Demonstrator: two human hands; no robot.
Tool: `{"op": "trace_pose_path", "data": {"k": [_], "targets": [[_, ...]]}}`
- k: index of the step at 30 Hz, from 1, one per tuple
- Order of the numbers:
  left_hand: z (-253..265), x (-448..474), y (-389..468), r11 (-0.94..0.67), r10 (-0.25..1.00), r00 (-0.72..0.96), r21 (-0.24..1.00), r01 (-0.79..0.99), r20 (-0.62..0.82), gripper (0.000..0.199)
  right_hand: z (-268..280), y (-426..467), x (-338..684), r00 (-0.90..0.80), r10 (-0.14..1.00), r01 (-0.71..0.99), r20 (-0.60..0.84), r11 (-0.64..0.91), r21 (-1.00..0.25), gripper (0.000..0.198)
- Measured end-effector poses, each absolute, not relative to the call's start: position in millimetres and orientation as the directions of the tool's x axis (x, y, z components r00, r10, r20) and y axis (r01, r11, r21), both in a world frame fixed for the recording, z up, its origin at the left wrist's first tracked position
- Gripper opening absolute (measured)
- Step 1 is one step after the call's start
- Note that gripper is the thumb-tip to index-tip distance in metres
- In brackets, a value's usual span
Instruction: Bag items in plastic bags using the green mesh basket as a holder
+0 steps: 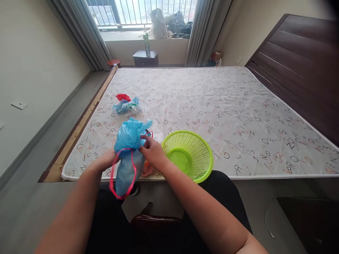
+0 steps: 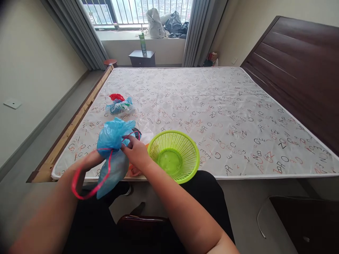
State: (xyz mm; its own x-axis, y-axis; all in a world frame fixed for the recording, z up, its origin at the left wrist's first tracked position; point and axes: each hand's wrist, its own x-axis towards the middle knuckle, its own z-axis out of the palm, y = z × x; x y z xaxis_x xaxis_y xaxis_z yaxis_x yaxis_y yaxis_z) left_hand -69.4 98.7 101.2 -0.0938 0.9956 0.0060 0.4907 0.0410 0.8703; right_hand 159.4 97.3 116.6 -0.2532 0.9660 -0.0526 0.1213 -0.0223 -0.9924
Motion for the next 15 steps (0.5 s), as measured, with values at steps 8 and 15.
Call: {"op": "trace_pose_path", "data": {"k": [8,15], "targets": [[126.7,-46.8,55.9,-0.221,0.786,-0.269,0.659,0.719,0.557,0.036,118.5,96.0,153.9,-0.176,0.973,0.187,-0.152,-0.119,-0.975,0.013],[96.5,-25.8,69.8,-0.077,0.960,-0.224,0.930,0.360,0.166,0.036,127.4,90.0,157.2,-0.359,0.933,0.179,-0.017,0.051,-0.983,0.019]]}}
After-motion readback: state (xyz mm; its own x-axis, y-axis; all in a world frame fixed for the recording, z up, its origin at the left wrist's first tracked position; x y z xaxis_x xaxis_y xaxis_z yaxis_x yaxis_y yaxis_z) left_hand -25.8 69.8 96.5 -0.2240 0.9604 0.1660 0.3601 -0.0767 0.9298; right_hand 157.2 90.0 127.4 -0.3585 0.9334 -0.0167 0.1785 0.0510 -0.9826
